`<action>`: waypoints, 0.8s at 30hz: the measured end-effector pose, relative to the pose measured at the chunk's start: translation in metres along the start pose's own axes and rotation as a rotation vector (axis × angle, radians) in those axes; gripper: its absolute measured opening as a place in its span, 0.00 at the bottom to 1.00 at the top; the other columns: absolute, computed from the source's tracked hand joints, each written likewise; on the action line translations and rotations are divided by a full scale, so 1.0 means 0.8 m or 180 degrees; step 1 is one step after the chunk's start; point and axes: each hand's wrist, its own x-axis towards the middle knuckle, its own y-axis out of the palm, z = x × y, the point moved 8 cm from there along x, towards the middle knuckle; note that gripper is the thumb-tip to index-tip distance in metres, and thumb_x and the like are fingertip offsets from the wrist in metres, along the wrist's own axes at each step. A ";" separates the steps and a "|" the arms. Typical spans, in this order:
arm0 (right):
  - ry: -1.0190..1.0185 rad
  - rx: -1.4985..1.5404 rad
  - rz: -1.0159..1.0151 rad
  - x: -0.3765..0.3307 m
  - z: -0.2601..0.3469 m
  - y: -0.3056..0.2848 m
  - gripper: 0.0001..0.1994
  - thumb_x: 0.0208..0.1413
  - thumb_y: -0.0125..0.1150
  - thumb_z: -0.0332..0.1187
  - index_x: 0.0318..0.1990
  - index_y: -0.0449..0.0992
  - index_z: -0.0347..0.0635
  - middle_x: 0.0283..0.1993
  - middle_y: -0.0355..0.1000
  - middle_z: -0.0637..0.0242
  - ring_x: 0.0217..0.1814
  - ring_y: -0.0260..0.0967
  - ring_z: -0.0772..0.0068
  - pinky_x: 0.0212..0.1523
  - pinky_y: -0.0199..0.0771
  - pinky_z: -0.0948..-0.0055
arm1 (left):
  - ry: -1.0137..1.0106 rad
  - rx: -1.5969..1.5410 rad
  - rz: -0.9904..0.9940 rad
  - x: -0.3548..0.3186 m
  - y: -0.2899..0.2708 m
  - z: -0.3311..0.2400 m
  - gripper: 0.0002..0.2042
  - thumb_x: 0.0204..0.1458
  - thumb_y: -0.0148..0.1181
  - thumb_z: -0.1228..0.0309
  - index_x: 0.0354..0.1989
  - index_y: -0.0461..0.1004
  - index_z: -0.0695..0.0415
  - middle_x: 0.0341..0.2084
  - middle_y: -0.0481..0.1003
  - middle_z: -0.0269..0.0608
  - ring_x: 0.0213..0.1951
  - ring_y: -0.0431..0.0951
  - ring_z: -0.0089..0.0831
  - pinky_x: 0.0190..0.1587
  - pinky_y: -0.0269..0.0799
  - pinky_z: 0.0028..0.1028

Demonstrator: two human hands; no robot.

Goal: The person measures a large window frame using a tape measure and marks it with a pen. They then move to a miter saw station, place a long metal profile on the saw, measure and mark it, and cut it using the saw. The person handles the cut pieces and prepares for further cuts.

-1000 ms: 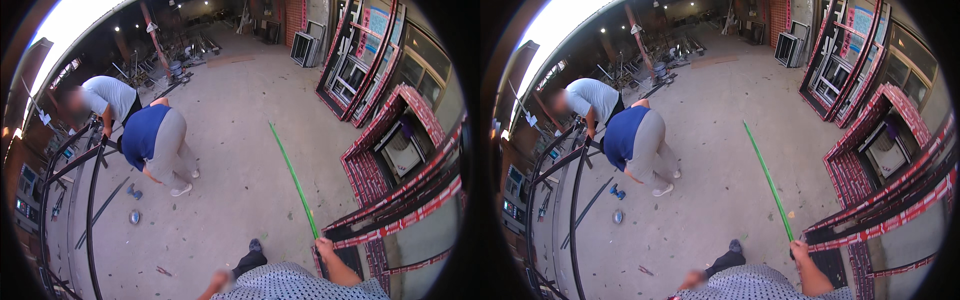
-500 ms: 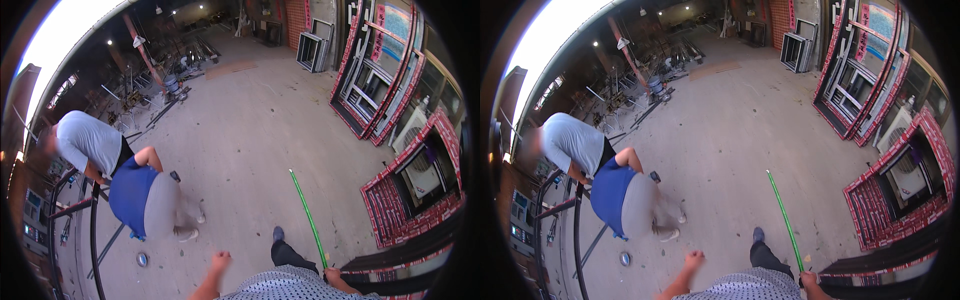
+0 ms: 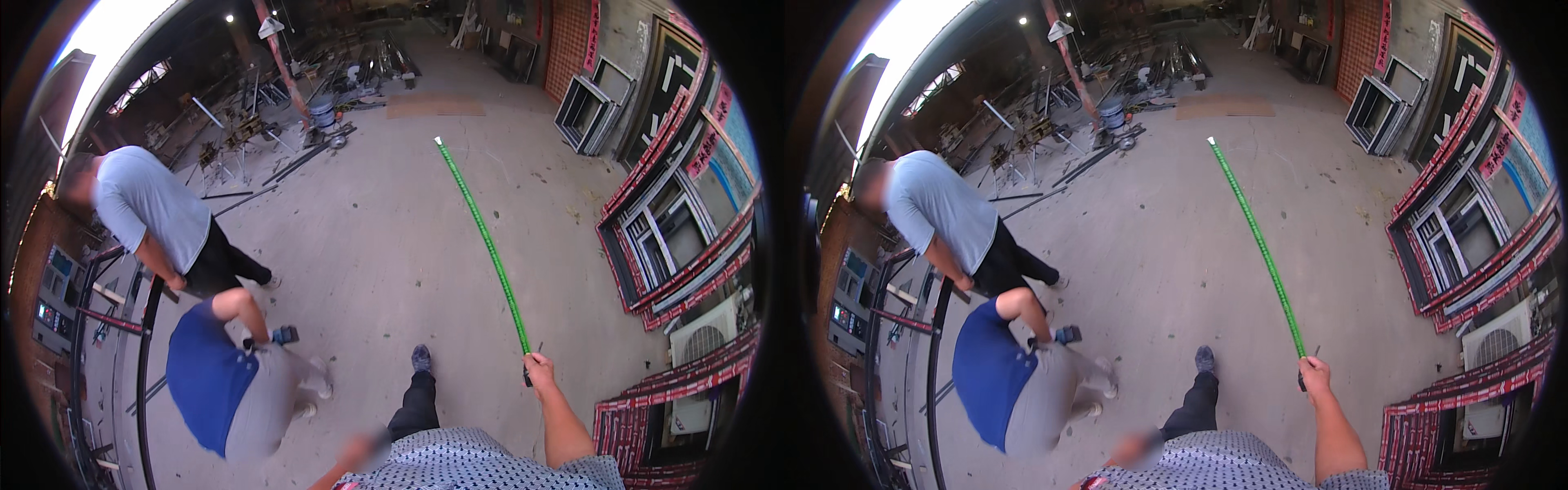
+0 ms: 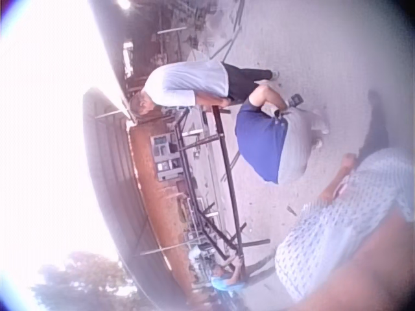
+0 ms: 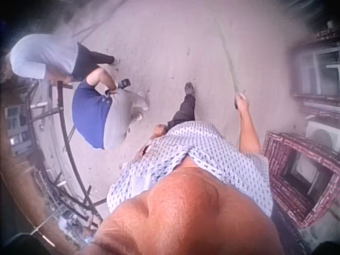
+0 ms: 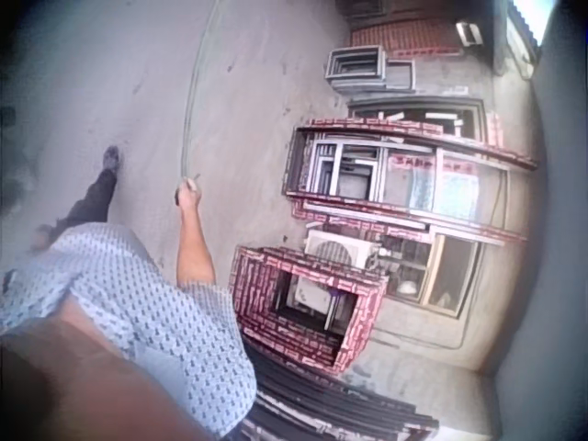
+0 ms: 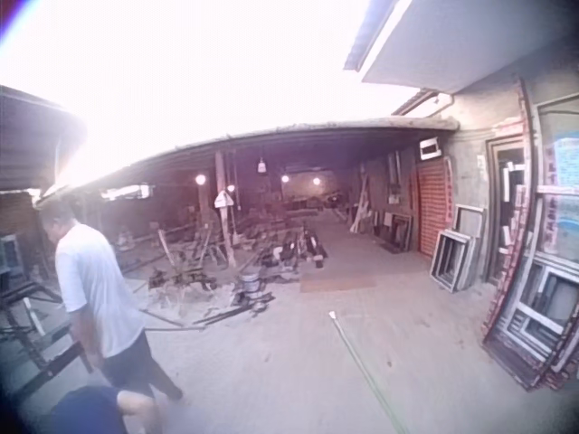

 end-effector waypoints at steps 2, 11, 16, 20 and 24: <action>-0.0161 -0.0174 0.0144 0.057 0.021 0.026 0.10 0.61 0.63 0.37 0.29 0.77 0.43 0.21 0.65 0.74 0.21 0.63 0.77 0.20 0.69 0.66 | -0.0130 -0.0123 0.0061 0.081 -0.026 -0.026 0.13 0.60 0.59 0.66 0.49 0.79 0.58 0.42 0.79 0.44 0.43 0.78 0.38 0.46 0.74 0.39; 0.0548 -0.0033 -0.0075 0.134 0.051 0.044 0.08 0.58 0.62 0.32 0.28 0.78 0.40 0.17 0.66 0.69 0.14 0.62 0.73 0.14 0.68 0.61 | -0.1121 -0.1650 -0.0053 0.433 -0.315 -0.292 0.11 0.59 0.60 0.66 0.39 0.78 0.63 0.27 0.80 0.39 0.28 0.79 0.27 0.31 0.76 0.30; 0.1185 0.0033 -0.0568 0.257 -0.005 0.059 0.08 0.56 0.63 0.32 0.28 0.79 0.39 0.17 0.67 0.68 0.14 0.61 0.72 0.13 0.61 0.63 | -0.0648 -0.2135 -0.0506 0.638 -0.466 -0.444 0.12 0.60 0.59 0.66 0.41 0.77 0.63 0.31 0.81 0.42 0.30 0.80 0.28 0.32 0.77 0.30; 0.1231 -0.0023 -0.0413 0.389 0.049 0.108 0.09 0.54 0.64 0.33 0.25 0.79 0.39 0.18 0.69 0.67 0.14 0.64 0.69 0.15 0.61 0.63 | -0.0720 -0.2308 -0.0567 0.755 -0.500 -0.491 0.13 0.60 0.59 0.65 0.42 0.76 0.65 0.31 0.80 0.41 0.30 0.79 0.26 0.33 0.76 0.27; -0.0635 -0.1469 -0.0294 0.596 0.121 0.094 0.12 0.53 0.63 0.34 0.22 0.78 0.37 0.19 0.71 0.66 0.18 0.70 0.67 0.19 0.66 0.61 | -0.0968 -0.1226 0.0206 0.835 -0.426 -0.474 0.11 0.61 0.63 0.62 0.39 0.79 0.59 0.32 0.81 0.42 0.34 0.80 0.31 0.39 0.77 0.35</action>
